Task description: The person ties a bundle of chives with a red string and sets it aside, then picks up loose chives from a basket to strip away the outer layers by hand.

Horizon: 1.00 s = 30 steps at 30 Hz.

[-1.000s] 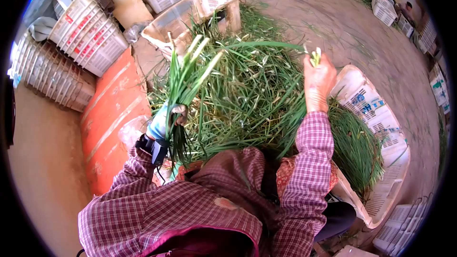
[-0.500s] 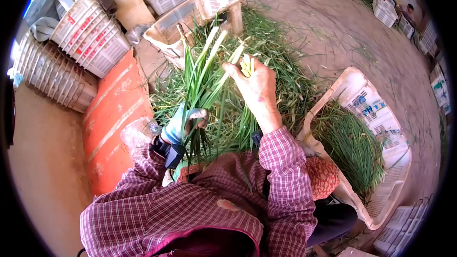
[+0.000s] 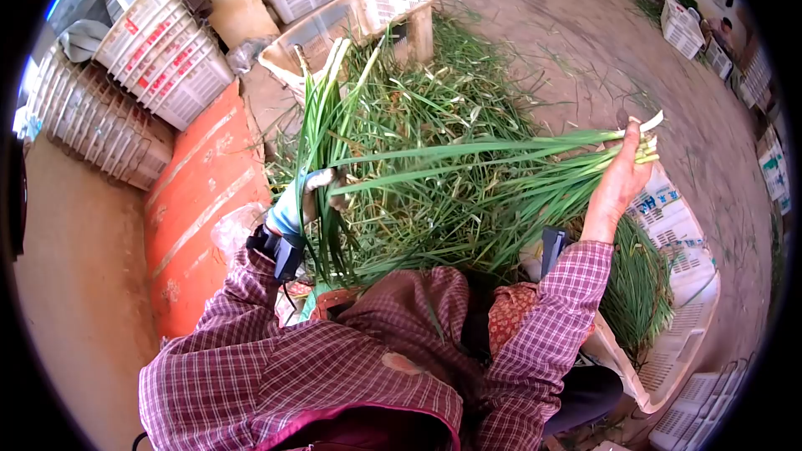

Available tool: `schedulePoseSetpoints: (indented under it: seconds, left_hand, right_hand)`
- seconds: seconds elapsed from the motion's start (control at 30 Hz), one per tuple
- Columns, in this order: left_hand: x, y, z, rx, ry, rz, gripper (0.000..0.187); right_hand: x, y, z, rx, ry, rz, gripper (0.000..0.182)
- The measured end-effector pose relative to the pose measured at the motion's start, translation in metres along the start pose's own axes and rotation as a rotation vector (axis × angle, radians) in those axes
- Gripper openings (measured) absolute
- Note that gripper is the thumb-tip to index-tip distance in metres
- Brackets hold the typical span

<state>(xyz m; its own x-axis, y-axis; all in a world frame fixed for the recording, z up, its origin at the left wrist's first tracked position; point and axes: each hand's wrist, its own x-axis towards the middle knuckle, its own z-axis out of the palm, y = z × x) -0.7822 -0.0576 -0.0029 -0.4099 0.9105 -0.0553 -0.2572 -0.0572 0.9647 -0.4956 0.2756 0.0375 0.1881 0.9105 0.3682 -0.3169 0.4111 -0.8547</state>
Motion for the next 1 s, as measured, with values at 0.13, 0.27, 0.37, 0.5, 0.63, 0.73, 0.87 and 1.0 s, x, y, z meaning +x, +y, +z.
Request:
schedulePoseSetpoints:
  seconds: [0.13,0.27,0.37,0.5,0.63,0.73,0.87,1.0]
  left_hand:
    - [-0.002,0.005,-0.004,-0.001,-0.017,-0.012,0.035]
    - [-0.006,0.007,0.012,0.108,-0.011,-0.030,0.035]
    - [-0.003,-0.001,0.014,0.013,-0.107,-0.137,0.029]
    - [-0.006,0.006,0.038,-0.011,-0.166,-0.124,0.026]
    - [-0.006,-0.006,0.023,-0.027,-0.143,-0.146,0.029]
    - [-0.012,-0.007,0.011,-0.102,-0.091,-0.190,0.025]
    - [-0.013,-0.008,0.012,-0.090,-0.018,-0.176,0.033]
    - [-0.005,-0.016,0.024,-0.038,-0.004,-0.118,0.035]
  right_hand:
    - [-0.016,-0.013,0.008,-0.099,-0.127,0.060,0.031]
    - [-0.080,-0.032,0.059,-0.278,-0.692,0.179,0.039]
    - [-0.117,-0.034,0.088,-0.156,-0.948,0.281,0.045]
    - [-0.127,-0.028,0.099,0.018,-1.087,0.270,0.038]
    - [-0.116,-0.030,0.082,-0.165,-0.869,0.085,0.016]
    - [-0.085,-0.011,0.062,-0.288,-0.556,0.120,0.016]
    - [-0.077,-0.008,0.056,-0.320,-0.414,0.104,0.021]
    - [-0.129,-0.041,0.078,-0.313,-0.742,0.080,0.021]
